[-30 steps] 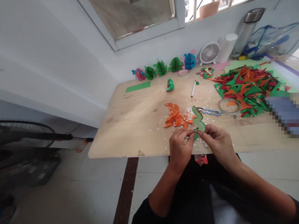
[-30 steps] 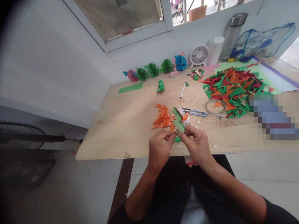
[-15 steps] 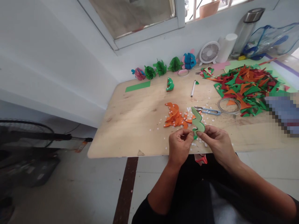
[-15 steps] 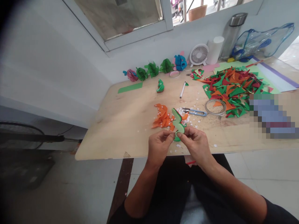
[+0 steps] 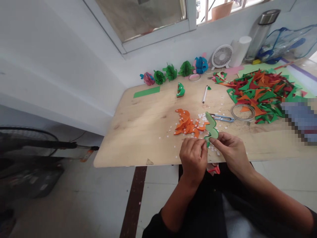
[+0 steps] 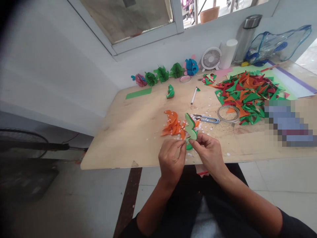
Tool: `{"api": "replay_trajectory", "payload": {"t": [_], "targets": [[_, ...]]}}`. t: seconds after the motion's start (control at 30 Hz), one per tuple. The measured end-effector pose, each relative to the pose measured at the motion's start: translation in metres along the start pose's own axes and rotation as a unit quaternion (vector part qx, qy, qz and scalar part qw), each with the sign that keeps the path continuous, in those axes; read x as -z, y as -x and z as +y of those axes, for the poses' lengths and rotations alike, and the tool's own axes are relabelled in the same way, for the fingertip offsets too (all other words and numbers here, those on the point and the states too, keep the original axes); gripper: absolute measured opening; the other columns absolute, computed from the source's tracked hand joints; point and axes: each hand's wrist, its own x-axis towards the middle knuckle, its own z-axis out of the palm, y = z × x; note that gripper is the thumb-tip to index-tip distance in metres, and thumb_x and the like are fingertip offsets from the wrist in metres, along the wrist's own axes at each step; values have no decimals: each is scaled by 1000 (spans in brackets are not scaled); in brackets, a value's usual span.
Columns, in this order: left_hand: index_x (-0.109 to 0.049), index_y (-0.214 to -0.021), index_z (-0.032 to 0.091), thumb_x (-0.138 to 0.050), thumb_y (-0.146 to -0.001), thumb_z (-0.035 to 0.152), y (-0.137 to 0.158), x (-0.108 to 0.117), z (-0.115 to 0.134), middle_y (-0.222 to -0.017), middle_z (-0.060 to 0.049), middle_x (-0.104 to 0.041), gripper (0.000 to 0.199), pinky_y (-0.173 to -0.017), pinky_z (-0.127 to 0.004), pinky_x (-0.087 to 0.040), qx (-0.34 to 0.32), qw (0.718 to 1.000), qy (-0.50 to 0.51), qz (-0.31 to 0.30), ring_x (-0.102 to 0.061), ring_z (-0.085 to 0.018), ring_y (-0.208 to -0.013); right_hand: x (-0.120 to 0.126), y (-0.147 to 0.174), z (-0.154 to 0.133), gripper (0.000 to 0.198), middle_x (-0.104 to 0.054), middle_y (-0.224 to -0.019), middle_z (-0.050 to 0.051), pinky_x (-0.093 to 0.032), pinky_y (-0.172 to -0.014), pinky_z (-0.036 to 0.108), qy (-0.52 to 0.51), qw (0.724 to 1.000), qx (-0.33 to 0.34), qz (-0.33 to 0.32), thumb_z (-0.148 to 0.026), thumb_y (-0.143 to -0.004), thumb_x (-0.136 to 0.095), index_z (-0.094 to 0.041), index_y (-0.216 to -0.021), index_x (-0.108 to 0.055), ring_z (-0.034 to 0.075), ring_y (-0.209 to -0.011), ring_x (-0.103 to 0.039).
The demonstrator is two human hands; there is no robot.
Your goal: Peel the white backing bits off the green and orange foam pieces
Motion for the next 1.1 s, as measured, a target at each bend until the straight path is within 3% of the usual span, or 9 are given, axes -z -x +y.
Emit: {"api": "replay_trajectory", "payload": {"t": [0.37,0.53,0.63,0.7,0.8,0.9,0.97,1.03,1.1], "targets": [[-64,-80,15,-54,-86,13,-4,-5,-3,-73,-6,-64,12,-67,-31,-44,-44,993,-94,-49,-56,-19,-71,-1,-2,-3,26,-49,-57,-2,-35,-55,26,150,986,68,21,-38,-76,-67,-18,-62,-57,13,-56,-44],[-59,-67,17,-54,-81,11,-7,-6,-3,-66,-6,-60,15,-63,-33,-40,-67,981,-160,-85,-54,-20,-67,-1,-2,4,24,-50,-57,-2,-35,-55,26,177,981,71,22,-34,-77,-65,-19,-61,-56,13,-56,-44],[-58,-65,17,-56,-78,10,-9,-7,-4,-65,-6,-60,15,-61,-32,-40,-67,982,-150,-88,-54,-21,-68,0,-3,8,23,-50,-58,-2,-35,-56,27,153,986,55,20,-34,-76,-66,-18,-61,-58,13,-57,-44],[-58,-64,16,-57,-75,8,-12,-7,-6,-65,-5,-60,14,-62,-30,-40,-26,991,-100,-90,-55,-19,-68,0,-3,9,23,-51,-59,-2,-35,-56,27,109,993,31,14,-35,-74,-68,-19,-62,-59,13,-56,-44],[-60,-63,16,-57,-73,8,-14,-6,-11,-63,-2,-61,13,-60,-26,-41,96,989,31,-108,-56,-15,-63,0,-3,5,24,-54,-58,-2,-36,-52,26,9,999,-38,-3,-38,-69,-74,-19,-64,-60,13,-53,-45],[-63,-67,16,-56,-76,14,-14,-4,-16,-61,0,-62,11,-53,-23,-41,224,949,170,-146,-55,-12,-55,-2,-3,-2,27,-56,-56,-3,-36,-50,24,-73,992,-101,-10,-39,-63,-80,-19,-61,-61,11,-51,-46],[-65,-71,15,-56,-78,17,-13,-2,-17,-62,-1,-63,12,-51,-23,-42,259,931,208,-151,-56,-12,-54,-3,-4,-4,27,-59,-59,-2,-38,-52,24,-97,989,-109,-7,-38,-59,-82,-19,-62,-64,11,-53,-49],[-67,-76,16,-57,-80,18,-10,1,-15,-70,-3,-67,11,-57,-25,-45,218,952,176,-121,-60,-15,-63,-4,-4,-5,25,-62,-63,-1,-41,-55,24,-101,990,-95,-6,-38,-59,-82,-19,-65,-67,12,-57,-52],[-68,-80,17,-58,-81,18,-8,2,-12,-78,-5,-68,9,-68,-29,-48,127,984,103,-76,-61,-17,-75,-4,-4,-4,24,-60,-62,-2,-41,-55,24,-93,993,-77,-3,-36,-61,-82,-19,-64,-66,12,-57,-51]]}}
